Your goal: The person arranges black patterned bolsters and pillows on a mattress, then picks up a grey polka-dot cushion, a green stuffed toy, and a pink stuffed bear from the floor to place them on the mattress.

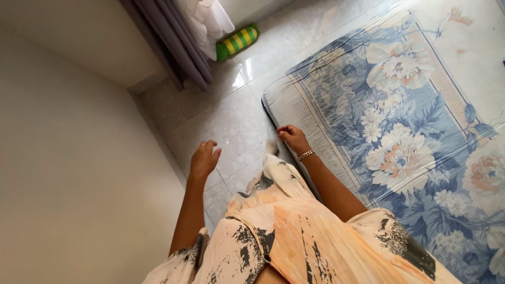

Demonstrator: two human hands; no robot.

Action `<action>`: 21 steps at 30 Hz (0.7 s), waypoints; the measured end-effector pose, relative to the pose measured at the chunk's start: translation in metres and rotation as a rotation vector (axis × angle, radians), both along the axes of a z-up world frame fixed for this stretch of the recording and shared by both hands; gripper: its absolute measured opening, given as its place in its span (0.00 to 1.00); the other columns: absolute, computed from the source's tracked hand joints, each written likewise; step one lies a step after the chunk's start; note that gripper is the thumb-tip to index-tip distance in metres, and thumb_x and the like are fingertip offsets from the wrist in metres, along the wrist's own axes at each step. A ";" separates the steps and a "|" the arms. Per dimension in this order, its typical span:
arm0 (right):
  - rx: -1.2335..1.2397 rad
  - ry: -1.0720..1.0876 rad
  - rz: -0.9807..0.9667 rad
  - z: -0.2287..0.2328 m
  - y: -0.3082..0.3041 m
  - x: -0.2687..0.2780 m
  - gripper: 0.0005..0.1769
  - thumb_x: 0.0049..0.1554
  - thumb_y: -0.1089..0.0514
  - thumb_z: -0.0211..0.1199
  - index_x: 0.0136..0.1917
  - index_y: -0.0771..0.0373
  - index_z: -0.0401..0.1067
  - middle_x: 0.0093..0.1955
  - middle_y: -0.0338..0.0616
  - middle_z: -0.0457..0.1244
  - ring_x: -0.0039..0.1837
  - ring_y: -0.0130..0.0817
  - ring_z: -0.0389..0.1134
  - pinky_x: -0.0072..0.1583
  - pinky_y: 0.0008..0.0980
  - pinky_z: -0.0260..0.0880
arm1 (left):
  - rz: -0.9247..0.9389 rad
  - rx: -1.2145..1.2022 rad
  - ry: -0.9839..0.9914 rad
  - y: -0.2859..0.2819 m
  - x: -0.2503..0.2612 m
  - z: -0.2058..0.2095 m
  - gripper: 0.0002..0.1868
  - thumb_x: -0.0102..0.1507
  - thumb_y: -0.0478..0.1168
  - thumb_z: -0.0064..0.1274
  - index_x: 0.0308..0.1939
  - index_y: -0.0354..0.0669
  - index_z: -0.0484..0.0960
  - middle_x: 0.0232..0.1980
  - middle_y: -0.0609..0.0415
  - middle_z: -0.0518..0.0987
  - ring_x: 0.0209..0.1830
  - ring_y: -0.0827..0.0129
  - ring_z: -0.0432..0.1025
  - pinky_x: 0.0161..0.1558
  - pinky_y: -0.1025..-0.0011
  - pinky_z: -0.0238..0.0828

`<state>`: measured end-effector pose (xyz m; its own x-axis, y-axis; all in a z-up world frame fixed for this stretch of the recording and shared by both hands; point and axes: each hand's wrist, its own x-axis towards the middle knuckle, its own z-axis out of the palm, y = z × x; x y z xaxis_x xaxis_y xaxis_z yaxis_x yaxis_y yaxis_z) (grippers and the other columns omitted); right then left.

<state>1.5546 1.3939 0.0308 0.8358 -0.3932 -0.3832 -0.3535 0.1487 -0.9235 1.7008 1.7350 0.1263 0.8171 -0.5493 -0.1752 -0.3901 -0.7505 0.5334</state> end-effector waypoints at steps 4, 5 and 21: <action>-0.020 0.215 -0.063 0.022 -0.046 0.069 0.11 0.61 0.57 0.58 0.55 0.60 0.77 0.47 0.38 0.71 0.48 0.24 0.69 0.52 0.26 0.70 | -0.045 -0.035 0.073 -0.090 0.078 0.002 0.15 0.65 0.45 0.56 0.52 0.41 0.80 0.54 0.44 0.80 0.51 0.51 0.76 0.51 0.57 0.73; -0.007 0.225 -0.073 0.022 -0.059 0.088 0.11 0.61 0.57 0.58 0.55 0.60 0.77 0.47 0.38 0.71 0.48 0.24 0.69 0.51 0.26 0.70 | -0.071 -0.038 0.065 -0.105 0.096 -0.004 0.15 0.65 0.45 0.56 0.52 0.41 0.80 0.54 0.43 0.80 0.51 0.50 0.76 0.52 0.57 0.73; 0.079 -0.004 -0.170 -0.073 -0.216 0.385 0.10 0.59 0.61 0.59 0.52 0.66 0.77 0.43 0.40 0.71 0.47 0.25 0.71 0.52 0.25 0.72 | -0.159 0.069 0.341 -0.276 0.340 -0.142 0.15 0.63 0.47 0.55 0.49 0.43 0.80 0.51 0.45 0.82 0.51 0.51 0.76 0.51 0.57 0.73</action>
<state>1.9397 1.1774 -0.0421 0.7615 -0.4978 -0.4150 -0.3133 0.2778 -0.9081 2.0409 1.4591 -0.0160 0.6111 -0.6416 -0.4636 -0.3128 -0.7338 0.6031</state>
